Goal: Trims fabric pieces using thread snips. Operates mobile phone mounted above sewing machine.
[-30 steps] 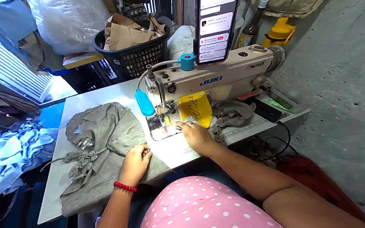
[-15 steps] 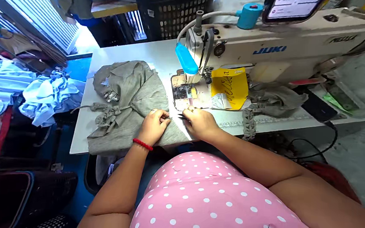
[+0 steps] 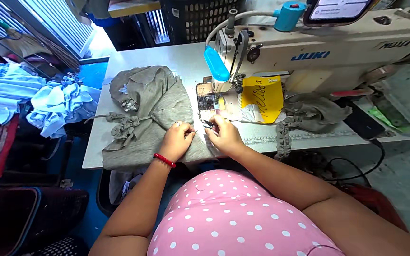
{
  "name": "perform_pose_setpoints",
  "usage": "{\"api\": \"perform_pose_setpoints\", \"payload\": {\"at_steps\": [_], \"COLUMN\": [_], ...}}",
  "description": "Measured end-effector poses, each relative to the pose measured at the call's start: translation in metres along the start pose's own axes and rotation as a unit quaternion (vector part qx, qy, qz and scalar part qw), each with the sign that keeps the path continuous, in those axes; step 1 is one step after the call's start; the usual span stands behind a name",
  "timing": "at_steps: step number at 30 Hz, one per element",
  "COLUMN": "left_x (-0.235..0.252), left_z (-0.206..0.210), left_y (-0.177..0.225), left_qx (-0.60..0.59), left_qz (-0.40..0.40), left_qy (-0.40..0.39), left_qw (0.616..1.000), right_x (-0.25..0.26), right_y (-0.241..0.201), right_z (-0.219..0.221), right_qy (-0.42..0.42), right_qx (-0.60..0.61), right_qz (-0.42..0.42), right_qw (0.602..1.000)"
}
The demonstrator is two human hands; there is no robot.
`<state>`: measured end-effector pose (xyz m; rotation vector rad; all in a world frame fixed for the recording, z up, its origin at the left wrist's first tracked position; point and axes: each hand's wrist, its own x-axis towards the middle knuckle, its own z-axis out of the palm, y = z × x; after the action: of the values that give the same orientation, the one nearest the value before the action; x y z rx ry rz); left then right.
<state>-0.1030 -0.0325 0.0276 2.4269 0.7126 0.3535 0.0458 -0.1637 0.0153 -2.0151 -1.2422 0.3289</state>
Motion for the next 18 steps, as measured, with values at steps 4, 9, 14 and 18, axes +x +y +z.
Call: {"api": "perform_pose_setpoints", "payload": {"at_steps": [4, 9, 14, 18], "left_x": [0.002, 0.004, 0.001, 0.002], "left_z": [-0.005, -0.013, -0.007, 0.003], "left_y": [0.002, -0.010, -0.014, -0.014], "left_qx": [-0.040, -0.055, -0.017, 0.030], "left_qz": [0.024, 0.102, 0.159, 0.206], "left_qy": [-0.025, -0.109, -0.082, -0.028], "left_qw": [0.999, 0.987, 0.984, 0.978], "right_x": [-0.009, -0.012, -0.012, -0.016], "right_y": [-0.014, -0.029, -0.026, -0.020], "right_z": [-0.006, -0.004, -0.007, -0.006], "right_qy": [-0.099, -0.176, -0.164, -0.106], "right_qx": [0.068, -0.068, -0.061, 0.024], "right_qz": [0.082, 0.077, 0.082, 0.096], "right_qw": [0.989, 0.979, 0.981, 0.989]}}
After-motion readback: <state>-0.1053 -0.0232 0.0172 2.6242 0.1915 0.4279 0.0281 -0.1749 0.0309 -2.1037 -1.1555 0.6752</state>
